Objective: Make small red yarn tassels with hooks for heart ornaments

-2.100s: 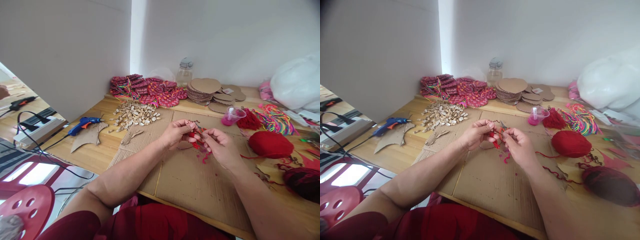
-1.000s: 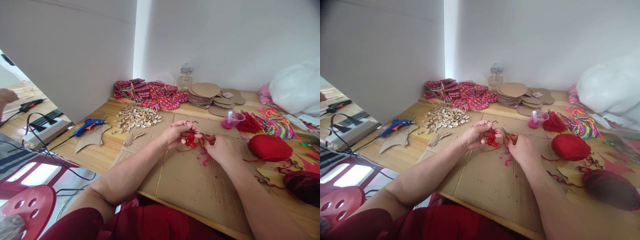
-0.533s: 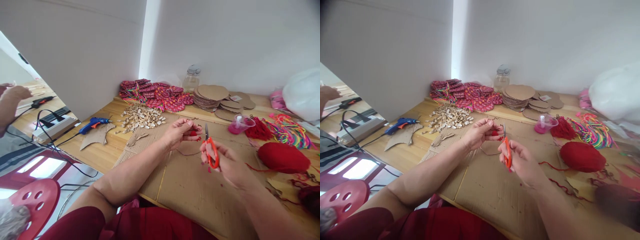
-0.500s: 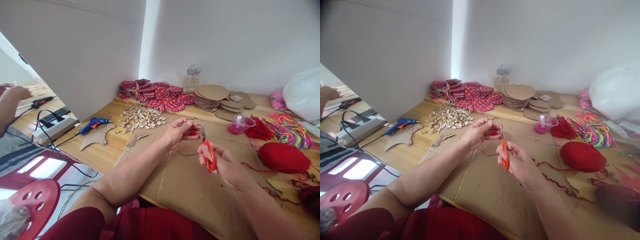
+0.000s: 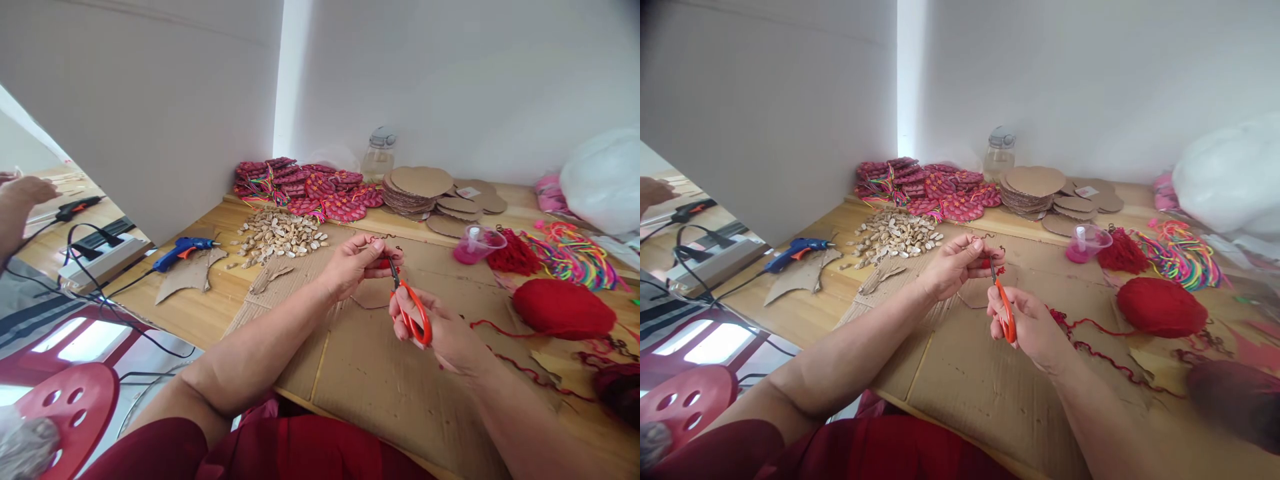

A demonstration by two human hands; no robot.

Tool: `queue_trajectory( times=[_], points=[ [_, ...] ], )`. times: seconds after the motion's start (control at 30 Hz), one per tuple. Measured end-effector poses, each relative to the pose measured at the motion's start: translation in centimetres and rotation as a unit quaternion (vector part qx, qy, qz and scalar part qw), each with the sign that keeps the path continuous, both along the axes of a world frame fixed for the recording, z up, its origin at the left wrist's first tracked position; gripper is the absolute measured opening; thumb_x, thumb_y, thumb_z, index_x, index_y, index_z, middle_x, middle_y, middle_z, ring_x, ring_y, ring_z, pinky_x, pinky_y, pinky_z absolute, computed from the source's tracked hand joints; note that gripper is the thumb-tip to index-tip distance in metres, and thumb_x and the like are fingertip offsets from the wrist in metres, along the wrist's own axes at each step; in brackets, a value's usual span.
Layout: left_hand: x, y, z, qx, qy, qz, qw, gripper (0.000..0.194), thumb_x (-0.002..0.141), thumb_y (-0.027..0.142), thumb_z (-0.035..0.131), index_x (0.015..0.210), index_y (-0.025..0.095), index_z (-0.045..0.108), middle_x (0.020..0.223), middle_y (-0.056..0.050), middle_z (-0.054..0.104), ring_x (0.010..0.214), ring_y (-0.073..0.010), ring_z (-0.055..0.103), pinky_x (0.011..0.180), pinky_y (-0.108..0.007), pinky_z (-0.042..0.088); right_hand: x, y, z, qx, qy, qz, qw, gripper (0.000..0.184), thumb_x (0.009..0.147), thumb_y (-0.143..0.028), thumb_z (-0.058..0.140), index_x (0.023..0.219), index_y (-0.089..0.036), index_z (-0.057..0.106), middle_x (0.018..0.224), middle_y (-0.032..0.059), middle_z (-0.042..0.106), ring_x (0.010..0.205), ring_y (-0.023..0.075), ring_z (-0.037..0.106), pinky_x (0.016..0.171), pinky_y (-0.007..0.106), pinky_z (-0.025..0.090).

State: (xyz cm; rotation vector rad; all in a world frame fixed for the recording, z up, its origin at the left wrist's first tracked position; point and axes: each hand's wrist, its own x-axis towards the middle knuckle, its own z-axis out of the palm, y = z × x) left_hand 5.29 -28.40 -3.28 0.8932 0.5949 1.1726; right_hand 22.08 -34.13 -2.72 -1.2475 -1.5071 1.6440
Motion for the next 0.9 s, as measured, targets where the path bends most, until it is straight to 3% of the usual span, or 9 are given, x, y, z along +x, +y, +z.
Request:
queue_trajectory(
  times=[0.53,0.9],
  points=[
    [0.24,-0.16,-0.49,-0.013,-0.015,-0.025,0.999,0.031,0.080,0.038,0.073,0.087,0.015,0.053,0.096,-0.009,0.073,0.092,-0.0229,0.072,0.086,-0.043,0.055,0.28,0.20,-0.41,-0.016,0.039,-0.014,0.999,0.050,0.085,-0.066,0.053,0.073,-0.017,0.054,0.048,-0.0012,0.056,0.035,0.0038,0.033,0.036,0.017,0.022],
    [0.27,-0.11,-0.28,-0.027,-0.014,-0.031,0.999,0.029,0.081,0.036,0.072,0.088,0.015,0.052,0.094,-0.010,0.074,0.088,-0.0217,0.073,0.077,-0.034,0.057,0.30,0.24,-0.41,-0.014,0.058,-0.014,0.998,0.048,0.086,-0.063,0.054,0.071,-0.018,0.052,0.046,-0.0028,0.054,0.035,0.0033,0.028,0.038,0.018,0.019]
  ],
)
